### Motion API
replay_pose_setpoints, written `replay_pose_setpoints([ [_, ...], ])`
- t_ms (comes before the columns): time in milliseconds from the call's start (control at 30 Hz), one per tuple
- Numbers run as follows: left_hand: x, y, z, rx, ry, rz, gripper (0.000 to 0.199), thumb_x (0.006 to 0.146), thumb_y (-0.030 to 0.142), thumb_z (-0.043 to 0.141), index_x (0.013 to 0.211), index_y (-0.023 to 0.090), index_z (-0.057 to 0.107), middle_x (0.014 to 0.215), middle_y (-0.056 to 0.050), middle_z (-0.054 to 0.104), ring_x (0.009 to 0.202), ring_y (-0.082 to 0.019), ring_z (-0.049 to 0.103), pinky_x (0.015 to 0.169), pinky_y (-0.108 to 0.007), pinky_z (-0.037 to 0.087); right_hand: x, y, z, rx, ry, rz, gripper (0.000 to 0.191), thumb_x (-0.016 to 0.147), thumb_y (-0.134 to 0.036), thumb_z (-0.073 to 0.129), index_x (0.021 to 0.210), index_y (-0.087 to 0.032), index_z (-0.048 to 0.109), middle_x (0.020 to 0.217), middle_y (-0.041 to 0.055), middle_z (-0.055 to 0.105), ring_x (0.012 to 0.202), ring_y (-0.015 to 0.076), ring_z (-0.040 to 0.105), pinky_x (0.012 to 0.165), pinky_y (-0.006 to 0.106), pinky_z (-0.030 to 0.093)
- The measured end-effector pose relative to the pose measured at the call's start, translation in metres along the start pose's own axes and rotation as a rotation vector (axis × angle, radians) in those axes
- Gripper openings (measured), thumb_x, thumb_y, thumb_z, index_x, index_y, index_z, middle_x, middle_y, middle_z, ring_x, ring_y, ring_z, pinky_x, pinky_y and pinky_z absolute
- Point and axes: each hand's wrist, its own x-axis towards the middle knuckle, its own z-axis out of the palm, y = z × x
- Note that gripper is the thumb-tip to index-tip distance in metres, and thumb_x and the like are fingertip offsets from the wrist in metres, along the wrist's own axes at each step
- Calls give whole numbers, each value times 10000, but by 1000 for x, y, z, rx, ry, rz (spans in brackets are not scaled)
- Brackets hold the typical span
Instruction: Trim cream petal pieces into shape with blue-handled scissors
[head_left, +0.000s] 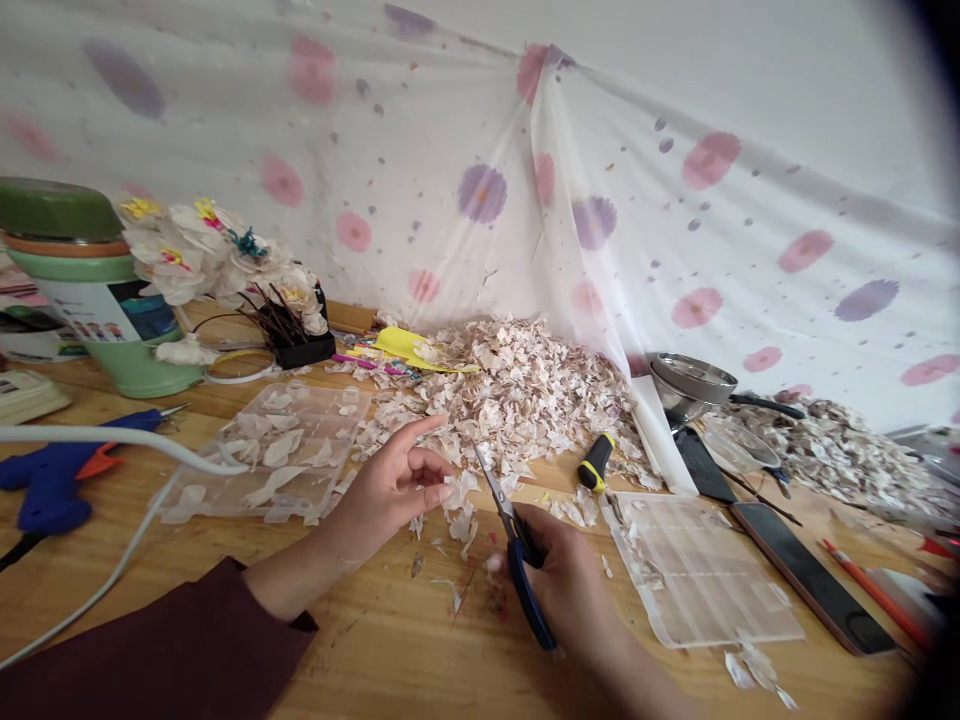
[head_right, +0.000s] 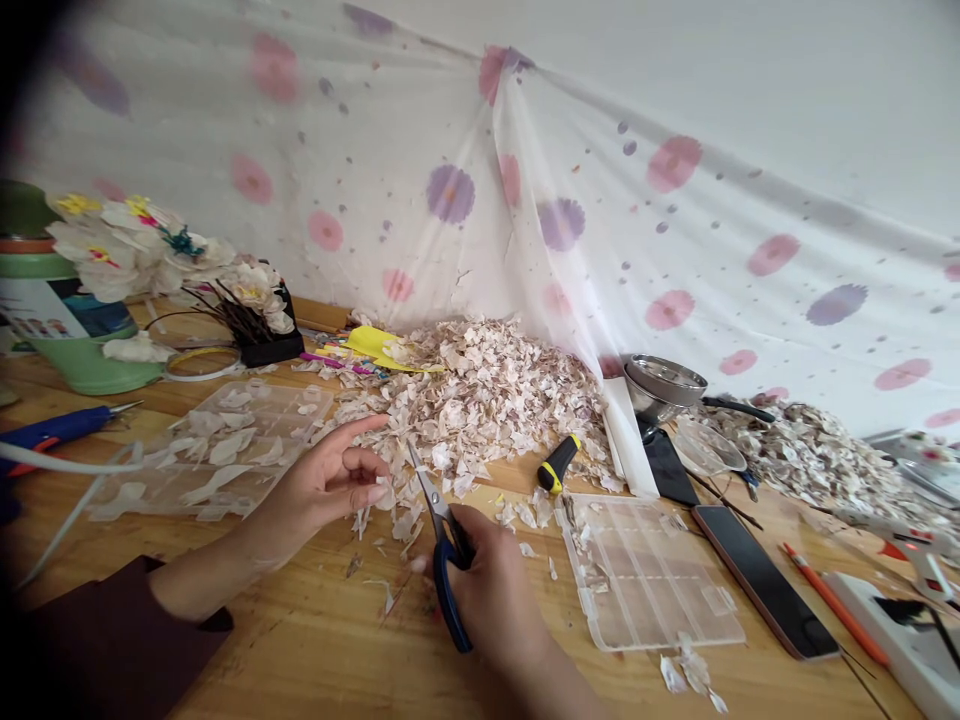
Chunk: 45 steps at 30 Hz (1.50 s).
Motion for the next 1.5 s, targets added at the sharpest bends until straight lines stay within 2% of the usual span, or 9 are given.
replay_pose_setpoints([
  [133,-6,-4,6,-16,-71,-37,692,767,287,695,1371,204,368,830,-2,647,717,-147,577,672,-289,451,3,4,6,298,92,51,263,672,-302,749,755,-203,520,583,-53,558,502,114,487,461,213,372],
  [233,-11,-11,13,3,-143,-70,684,783,290,681,1378,210,352,824,-1,652,728,-156,594,683,-296,448,4,7,14,568,74,149,431,550,-306,837,827,-208,522,664,-33,653,441,100,492,424,217,400],
  [367,-17,-17,22,2,-195,-113,693,787,297,678,1381,200,334,799,4,658,751,-166,613,717,-303,451,4,10,24,728,54,174,506,460,-220,888,816,-208,528,671,-48,679,394,66,487,387,181,395],
  [500,-17,-16,26,-24,-199,-158,703,773,305,698,1371,190,345,790,2,663,738,-167,612,717,-298,453,4,9,27,790,51,185,494,472,-240,898,803,-198,535,588,-82,636,351,36,447,343,143,362],
  [733,-14,-19,26,-103,-113,-119,461,858,364,602,1273,214,468,856,-19,681,821,-179,611,795,-316,454,1,4,23,886,16,220,546,489,-321,915,852,-189,528,609,-97,594,327,15,437,310,121,351],
  [833,-16,-21,28,-39,-196,-135,340,825,370,645,1126,218,601,949,-45,682,943,-212,610,861,-334,445,0,5,23,922,-27,209,515,527,-328,903,858,-180,536,581,-92,584,331,12,431,321,114,344],
  [1000,-19,-21,31,12,-317,-59,296,852,407,601,1092,251,673,1105,-69,636,1093,-247,569,936,-362,420,2,11,24,916,-61,167,455,574,-357,880,828,-167,553,522,-90,559,313,18,421,318,121,330],
  [1133,-20,-19,32,11,-346,0,255,856,433,590,963,232,705,1036,-61,614,1050,-234,575,936,-351,404,3,11,24,918,-93,184,460,566,-375,880,800,-175,539,464,-96,531,299,25,406,307,121,316],
  [1500,-19,-17,32,-175,-296,-198,286,764,446,696,735,190,572,804,0,577,785,-157,532,730,-267,400,2,14,25,880,-69,224,505,577,-365,877,885,-198,513,464,-92,571,314,44,440,310,118,327],
])
